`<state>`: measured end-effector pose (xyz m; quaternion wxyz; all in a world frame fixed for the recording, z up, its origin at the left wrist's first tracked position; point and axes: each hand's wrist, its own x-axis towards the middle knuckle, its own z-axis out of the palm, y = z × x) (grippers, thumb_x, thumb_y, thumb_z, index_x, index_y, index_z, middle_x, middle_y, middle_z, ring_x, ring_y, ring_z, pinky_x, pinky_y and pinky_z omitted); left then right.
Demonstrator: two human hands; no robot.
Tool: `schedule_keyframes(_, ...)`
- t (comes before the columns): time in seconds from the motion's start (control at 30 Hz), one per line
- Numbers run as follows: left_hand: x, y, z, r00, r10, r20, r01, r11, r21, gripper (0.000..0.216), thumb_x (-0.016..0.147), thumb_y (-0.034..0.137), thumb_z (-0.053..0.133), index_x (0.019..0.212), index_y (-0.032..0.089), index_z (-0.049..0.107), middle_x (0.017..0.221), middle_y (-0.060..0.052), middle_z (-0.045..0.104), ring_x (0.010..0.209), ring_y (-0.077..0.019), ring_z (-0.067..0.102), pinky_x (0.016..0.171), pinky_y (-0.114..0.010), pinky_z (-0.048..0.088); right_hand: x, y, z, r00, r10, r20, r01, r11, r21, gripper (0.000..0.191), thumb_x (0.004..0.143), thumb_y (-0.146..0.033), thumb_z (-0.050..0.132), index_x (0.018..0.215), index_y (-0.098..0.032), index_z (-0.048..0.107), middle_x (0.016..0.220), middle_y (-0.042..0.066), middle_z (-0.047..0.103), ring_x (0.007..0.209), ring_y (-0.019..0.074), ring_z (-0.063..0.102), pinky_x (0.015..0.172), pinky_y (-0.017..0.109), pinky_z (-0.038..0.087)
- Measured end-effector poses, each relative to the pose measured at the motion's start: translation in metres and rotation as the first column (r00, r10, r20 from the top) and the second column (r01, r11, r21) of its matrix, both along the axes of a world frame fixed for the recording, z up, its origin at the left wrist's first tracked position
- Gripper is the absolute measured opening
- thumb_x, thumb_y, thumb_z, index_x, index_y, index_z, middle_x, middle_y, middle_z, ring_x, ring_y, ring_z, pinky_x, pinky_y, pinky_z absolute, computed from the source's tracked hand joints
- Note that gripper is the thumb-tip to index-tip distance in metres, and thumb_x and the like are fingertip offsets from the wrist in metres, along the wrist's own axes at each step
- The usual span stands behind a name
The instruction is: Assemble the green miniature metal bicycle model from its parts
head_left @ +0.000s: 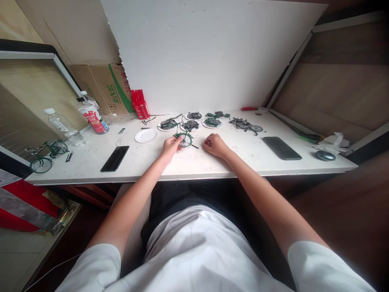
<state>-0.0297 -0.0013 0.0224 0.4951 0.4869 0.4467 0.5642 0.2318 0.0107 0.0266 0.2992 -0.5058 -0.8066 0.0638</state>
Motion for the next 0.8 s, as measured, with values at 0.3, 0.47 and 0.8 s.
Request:
schedule_keyframes(0.3, 0.002, -0.007, 0.007, 1.000, -0.001, -0.018, 0.001, 1.000, 0.001, 0.050, 0.073, 0.060, 0.091, 0.084, 0.014, 0.073, 0.087, -0.009, 0.076, 0.071, -0.0134, 0.068, 0.061, -0.024, 0.052, 0.001, 0.004, -0.001, 0.962, 0.021, -0.273, -0.055, 0.992, -0.115, 0.032, 0.101, -0.050, 0.061, 0.092, -0.019, 0.066, 0.103, 0.014, 0.073, 0.092, 0.0262, 0.065, 0.085, 0.039, 0.053)
schedule_keyframes(0.47, 0.002, -0.007, 0.007, 1.000, 0.003, -0.025, -0.003, 1.000, 0.000, 0.050, 0.073, 0.060, 0.091, 0.084, 0.014, 0.074, 0.086, -0.009, 0.077, 0.070, -0.0130, 0.067, 0.060, -0.024, 0.051, 0.002, 0.001, 0.006, 0.752, 0.016, -0.659, -0.190, 0.963, -0.193, 0.054, 0.088, -0.075, 0.071, 0.095, -0.022, 0.063, 0.100, 0.009, 0.074, 0.093, 0.0221, 0.066, 0.084, 0.035, 0.055)
schedule_keyframes(0.8, 0.001, -0.006, 0.005, 0.999, 0.003, -0.049, -0.003, 1.000, -0.004, 0.048, 0.075, 0.059, 0.089, 0.085, 0.014, 0.073, 0.089, -0.009, 0.077, 0.071, -0.0132, 0.068, 0.059, -0.023, 0.051, 0.004, -0.002, 0.012, 0.641, 0.002, -0.768, -0.318, 0.911, -0.264, 0.056, 0.077, -0.074, 0.083, 0.082, -0.020, 0.067, 0.124, 0.010, 0.074, 0.099, 0.0203, 0.068, 0.079, 0.032, 0.055)
